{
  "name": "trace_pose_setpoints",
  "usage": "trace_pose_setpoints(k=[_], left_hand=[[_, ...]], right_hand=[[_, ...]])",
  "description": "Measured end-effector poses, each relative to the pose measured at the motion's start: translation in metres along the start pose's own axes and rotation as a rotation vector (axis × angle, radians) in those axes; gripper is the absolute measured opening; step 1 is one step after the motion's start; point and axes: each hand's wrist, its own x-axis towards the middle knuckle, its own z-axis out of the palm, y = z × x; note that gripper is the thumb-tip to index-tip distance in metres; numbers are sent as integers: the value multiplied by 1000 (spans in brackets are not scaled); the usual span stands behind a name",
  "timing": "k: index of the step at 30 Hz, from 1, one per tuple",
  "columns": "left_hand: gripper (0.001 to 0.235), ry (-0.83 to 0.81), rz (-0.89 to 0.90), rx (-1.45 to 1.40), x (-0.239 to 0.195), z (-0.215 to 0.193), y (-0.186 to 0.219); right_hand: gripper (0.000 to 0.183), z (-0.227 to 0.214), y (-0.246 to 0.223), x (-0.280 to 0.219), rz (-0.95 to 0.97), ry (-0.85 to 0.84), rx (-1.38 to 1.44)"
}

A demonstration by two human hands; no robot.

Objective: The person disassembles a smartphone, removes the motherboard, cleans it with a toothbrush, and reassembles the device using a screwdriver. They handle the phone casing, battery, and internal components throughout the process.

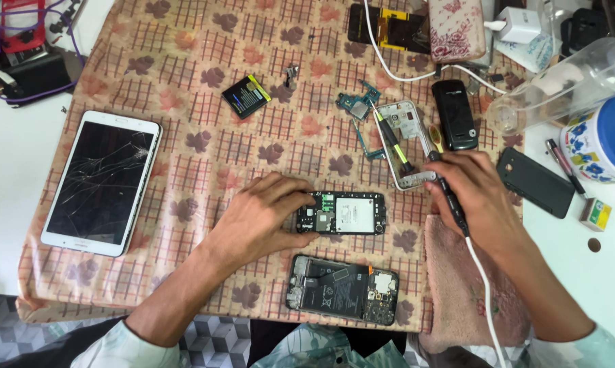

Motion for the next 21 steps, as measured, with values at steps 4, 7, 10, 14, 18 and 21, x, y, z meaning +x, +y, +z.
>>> trace_pose_setpoints(k=[4,7,10,14,18,21], left_hand=[[49,-13,8,12,-1,2,-1],[49,-9,17,21,0,2,-2],[49,-11,14,14,0,2,-1],[50,-20,13,12,-2,1,-1],[48,-16,15,8,-1,0,1],[49,-14,6,-3,2,-2,3]], right_hand=[[35,12,8,-18,-15,100,56],[26,16,10,-40,-43,381,264],[23,8,-3,-67,182,616,775],[23,-6,-14,-77,321,596,979],[34,4,5,-45,88,346,181],[46,9,14,-19,118,46,32]])
